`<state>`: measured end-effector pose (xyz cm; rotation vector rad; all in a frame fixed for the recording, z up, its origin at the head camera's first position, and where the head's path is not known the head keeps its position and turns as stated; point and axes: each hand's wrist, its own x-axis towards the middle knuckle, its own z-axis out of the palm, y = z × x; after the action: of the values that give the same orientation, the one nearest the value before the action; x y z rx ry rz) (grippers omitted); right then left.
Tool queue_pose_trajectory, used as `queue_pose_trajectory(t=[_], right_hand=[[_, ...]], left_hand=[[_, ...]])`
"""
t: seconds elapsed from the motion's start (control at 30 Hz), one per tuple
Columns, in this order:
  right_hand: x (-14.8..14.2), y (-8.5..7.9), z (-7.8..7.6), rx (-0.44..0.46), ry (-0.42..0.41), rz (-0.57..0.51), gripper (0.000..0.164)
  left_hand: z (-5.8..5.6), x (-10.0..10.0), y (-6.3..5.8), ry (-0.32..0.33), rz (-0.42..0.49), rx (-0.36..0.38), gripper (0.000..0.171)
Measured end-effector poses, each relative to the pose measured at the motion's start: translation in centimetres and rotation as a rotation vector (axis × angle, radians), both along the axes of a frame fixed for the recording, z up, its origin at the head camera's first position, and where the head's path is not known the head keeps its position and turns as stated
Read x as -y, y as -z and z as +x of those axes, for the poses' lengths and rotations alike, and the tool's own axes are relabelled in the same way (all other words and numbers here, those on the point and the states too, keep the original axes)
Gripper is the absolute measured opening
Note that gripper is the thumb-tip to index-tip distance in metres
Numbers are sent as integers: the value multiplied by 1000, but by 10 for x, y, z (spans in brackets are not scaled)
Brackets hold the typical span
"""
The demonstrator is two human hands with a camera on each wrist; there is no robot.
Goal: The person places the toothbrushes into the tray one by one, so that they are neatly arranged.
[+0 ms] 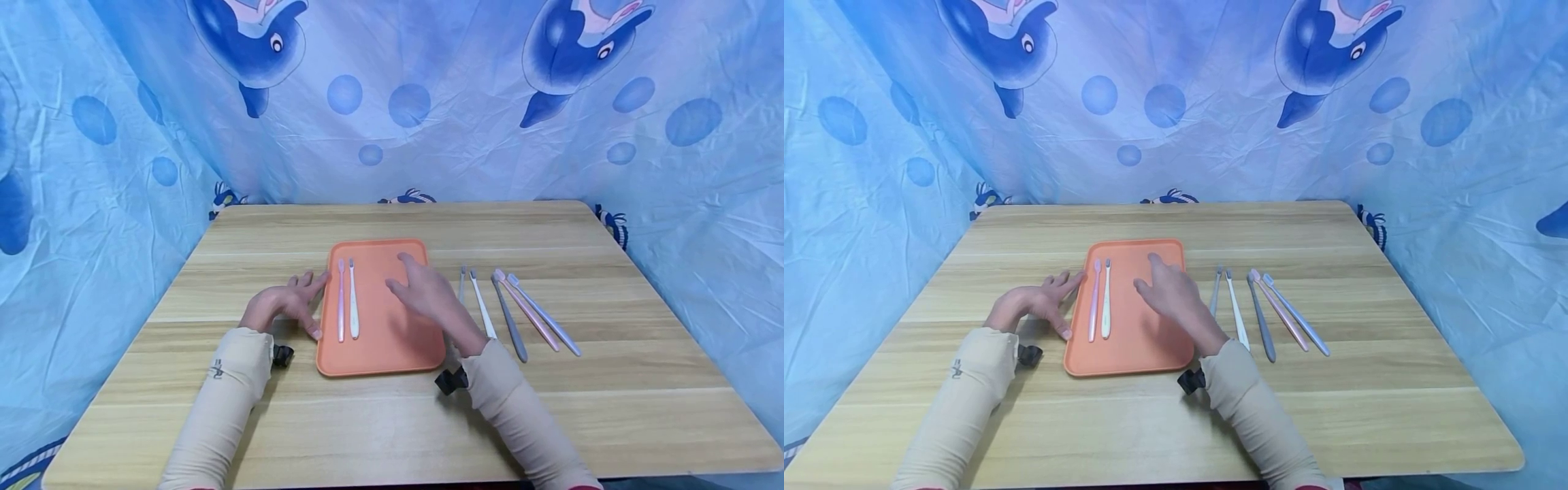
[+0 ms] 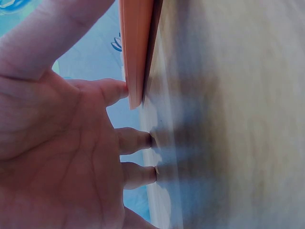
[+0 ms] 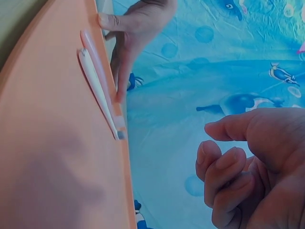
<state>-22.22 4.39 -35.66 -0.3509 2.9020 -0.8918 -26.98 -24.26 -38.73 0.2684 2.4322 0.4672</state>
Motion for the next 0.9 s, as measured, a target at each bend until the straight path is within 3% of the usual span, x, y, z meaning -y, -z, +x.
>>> queue_pose_trajectory(t=[0.53, 0.9], right_hand=[[-32, -5, -3, 1, 7, -24, 67], [-57, -8, -5, 77, 37, -86, 70]], left_hand=[[0, 1, 1, 22, -15, -19, 148], [0, 1, 0, 21, -7, -18, 148]])
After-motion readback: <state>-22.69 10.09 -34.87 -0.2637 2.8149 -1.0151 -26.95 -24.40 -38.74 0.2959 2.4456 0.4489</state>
